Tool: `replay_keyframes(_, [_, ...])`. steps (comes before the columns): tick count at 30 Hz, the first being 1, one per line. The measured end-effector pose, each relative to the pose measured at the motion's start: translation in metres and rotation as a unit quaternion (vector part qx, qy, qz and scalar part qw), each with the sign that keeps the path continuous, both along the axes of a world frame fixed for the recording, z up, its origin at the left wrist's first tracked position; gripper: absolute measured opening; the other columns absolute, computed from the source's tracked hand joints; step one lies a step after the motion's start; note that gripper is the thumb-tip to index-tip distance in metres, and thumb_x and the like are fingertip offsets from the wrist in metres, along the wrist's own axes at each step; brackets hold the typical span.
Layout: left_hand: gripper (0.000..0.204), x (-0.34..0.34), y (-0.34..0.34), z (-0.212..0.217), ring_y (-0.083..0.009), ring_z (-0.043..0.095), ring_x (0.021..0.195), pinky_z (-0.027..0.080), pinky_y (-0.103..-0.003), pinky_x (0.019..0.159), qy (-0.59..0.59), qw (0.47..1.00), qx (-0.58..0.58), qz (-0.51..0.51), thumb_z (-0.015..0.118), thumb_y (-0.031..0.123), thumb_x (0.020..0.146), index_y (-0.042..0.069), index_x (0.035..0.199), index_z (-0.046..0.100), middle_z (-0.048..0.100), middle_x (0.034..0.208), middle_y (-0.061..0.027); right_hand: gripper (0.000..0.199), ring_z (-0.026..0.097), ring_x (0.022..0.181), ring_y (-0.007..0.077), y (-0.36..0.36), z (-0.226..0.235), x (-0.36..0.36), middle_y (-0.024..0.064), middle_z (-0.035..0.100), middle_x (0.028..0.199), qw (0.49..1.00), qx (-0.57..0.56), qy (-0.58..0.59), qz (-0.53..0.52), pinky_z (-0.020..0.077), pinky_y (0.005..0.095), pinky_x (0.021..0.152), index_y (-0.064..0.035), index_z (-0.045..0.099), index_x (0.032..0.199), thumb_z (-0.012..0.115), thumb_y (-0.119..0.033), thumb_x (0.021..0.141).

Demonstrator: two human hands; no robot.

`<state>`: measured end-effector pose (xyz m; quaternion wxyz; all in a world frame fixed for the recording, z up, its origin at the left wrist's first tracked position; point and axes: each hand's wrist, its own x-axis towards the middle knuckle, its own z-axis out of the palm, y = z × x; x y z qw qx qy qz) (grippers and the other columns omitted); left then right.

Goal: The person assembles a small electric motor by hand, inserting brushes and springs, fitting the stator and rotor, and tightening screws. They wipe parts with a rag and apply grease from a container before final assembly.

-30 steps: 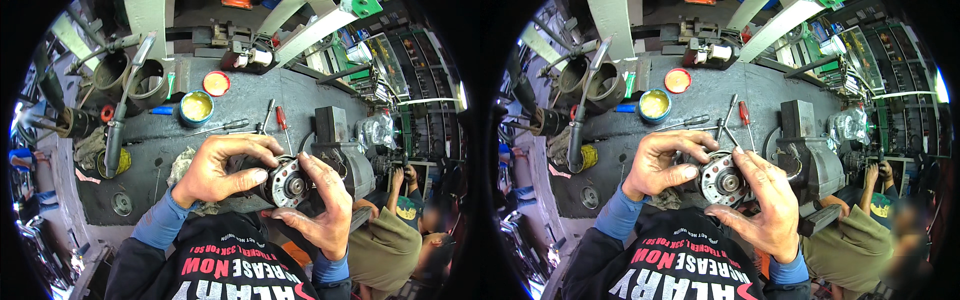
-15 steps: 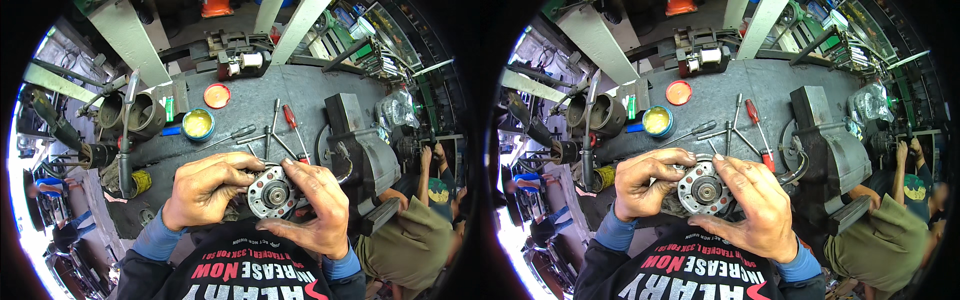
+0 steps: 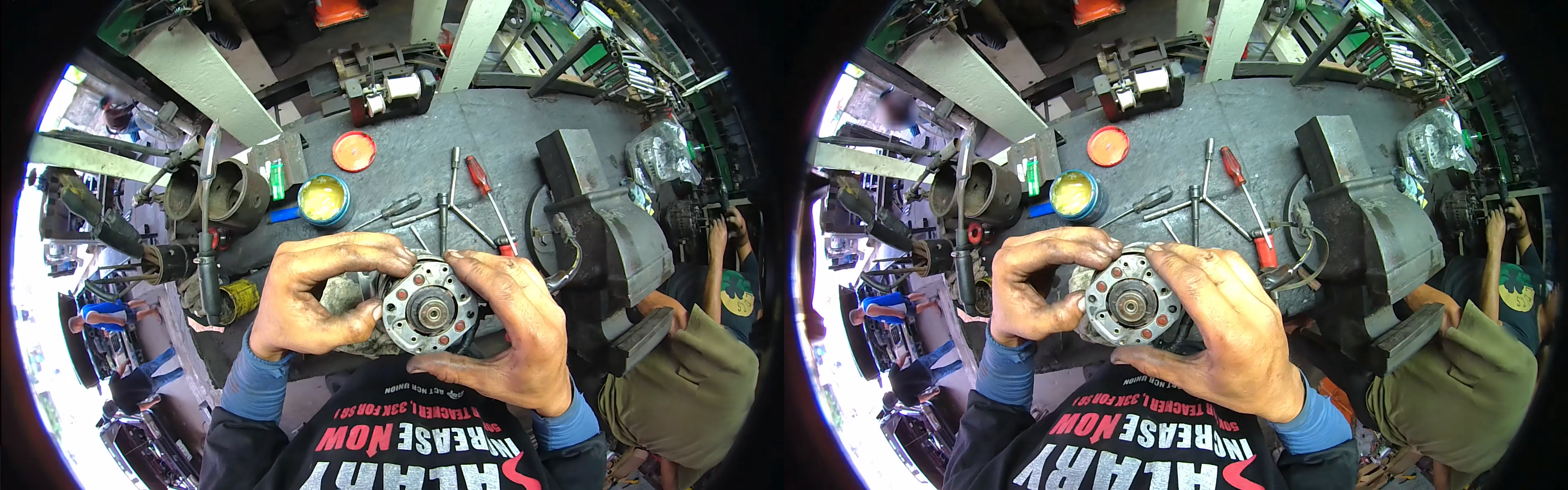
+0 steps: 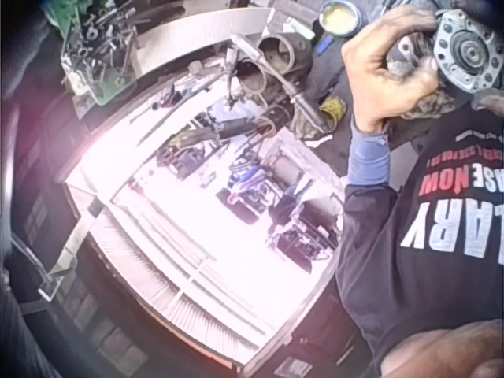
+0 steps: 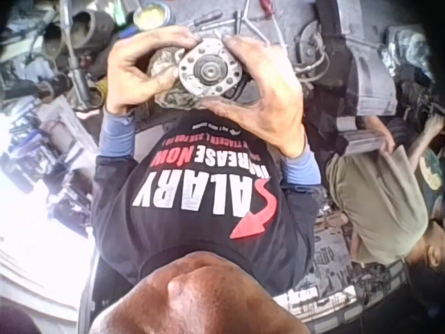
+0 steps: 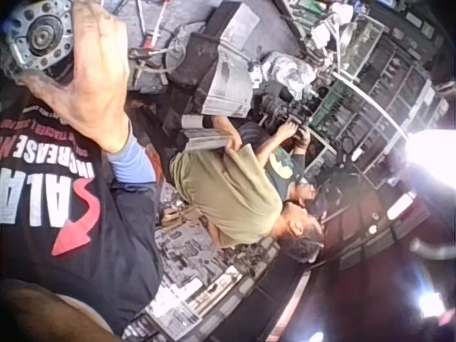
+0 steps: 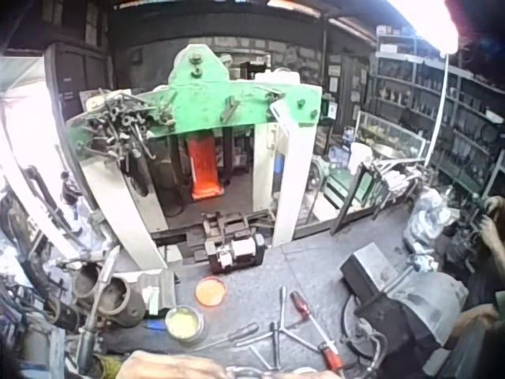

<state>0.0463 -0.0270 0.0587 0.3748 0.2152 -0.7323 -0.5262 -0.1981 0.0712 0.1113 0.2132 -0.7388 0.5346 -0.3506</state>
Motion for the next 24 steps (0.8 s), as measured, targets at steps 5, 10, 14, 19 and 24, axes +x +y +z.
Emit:
replay_keyframes(5, [0.040, 0.001, -0.001, 0.002, -0.0337, 0.077, 0.112, 0.059, -0.044, 0.102, -0.016, 1.000, -0.018, 0.004, 0.077, 0.007, 0.074, -0.002, 0.112, 0.080, 0.079, 0.113, -0.0197, 0.091, 0.074, 0.111, 0.0357, -0.001, -0.002, -0.002, 0.0190, 0.076, 0.123, 1.000, -0.017, -0.002, 0.010, 0.0558, 0.0449, 0.099, 0.0055, 0.071, 0.129, 0.105, -0.038, 0.057])
replay_keyframes(10, [0.038, 0.002, 0.004, 0.006, -0.0360, 0.077, 0.110, 0.058, -0.048, 0.104, -0.028, 0.999, -0.006, 0.018, 0.079, 0.016, 0.080, -0.006, 0.110, 0.078, 0.079, 0.111, -0.0241, 0.091, 0.072, 0.112, 0.0370, -0.002, -0.003, -0.001, 0.0203, 0.074, 0.125, 1.000, -0.024, -0.003, 0.020, 0.0556, 0.0458, 0.099, 0.0062, 0.068, 0.132, 0.104, -0.036, 0.060])
replay_keyframes(14, [0.048, 0.002, -0.002, 0.016, -0.0387, 0.069, 0.125, 0.051, -0.052, 0.112, 0.016, 0.992, 0.123, -0.034, 0.081, 0.020, 0.084, -0.010, 0.120, 0.073, 0.074, 0.125, -0.0276, 0.087, 0.071, 0.110, 0.0386, 0.006, 0.003, -0.001, 0.0198, 0.072, 0.126, 1.000, -0.008, 0.001, -0.007, 0.0557, 0.0468, 0.099, 0.0055, 0.066, 0.135, 0.102, -0.032, 0.066])
replay_keyframes(19, [0.070, -0.015, 0.006, 0.043, -0.0386, 0.066, 0.132, 0.049, -0.048, 0.115, -0.087, 0.994, -0.024, -0.067, 0.090, 0.032, 0.077, -0.002, 0.134, 0.070, 0.070, 0.136, -0.0235, 0.078, 0.072, 0.102, 0.0309, 0.046, -0.011, -0.023, 0.0153, 0.073, 0.119, 0.992, -0.116, -0.047, -0.016, 0.0575, 0.0440, 0.092, -0.0010, 0.070, 0.129, 0.104, -0.029, 0.065])
replay_keyframes(24, [0.077, -0.043, 0.023, 0.054, -0.0385, 0.068, 0.126, 0.053, -0.046, 0.109, -0.195, 0.975, -0.101, -0.019, 0.097, 0.030, 0.071, 0.000, 0.134, 0.066, 0.070, 0.133, -0.0211, 0.046, 0.070, 0.088, 0.0321, 0.086, -0.060, -0.066, 0.0161, 0.072, 0.104, 0.981, -0.037, -0.093, -0.167, 0.0575, 0.0428, 0.083, 0.0010, 0.072, 0.113, 0.091, -0.014, 0.074])
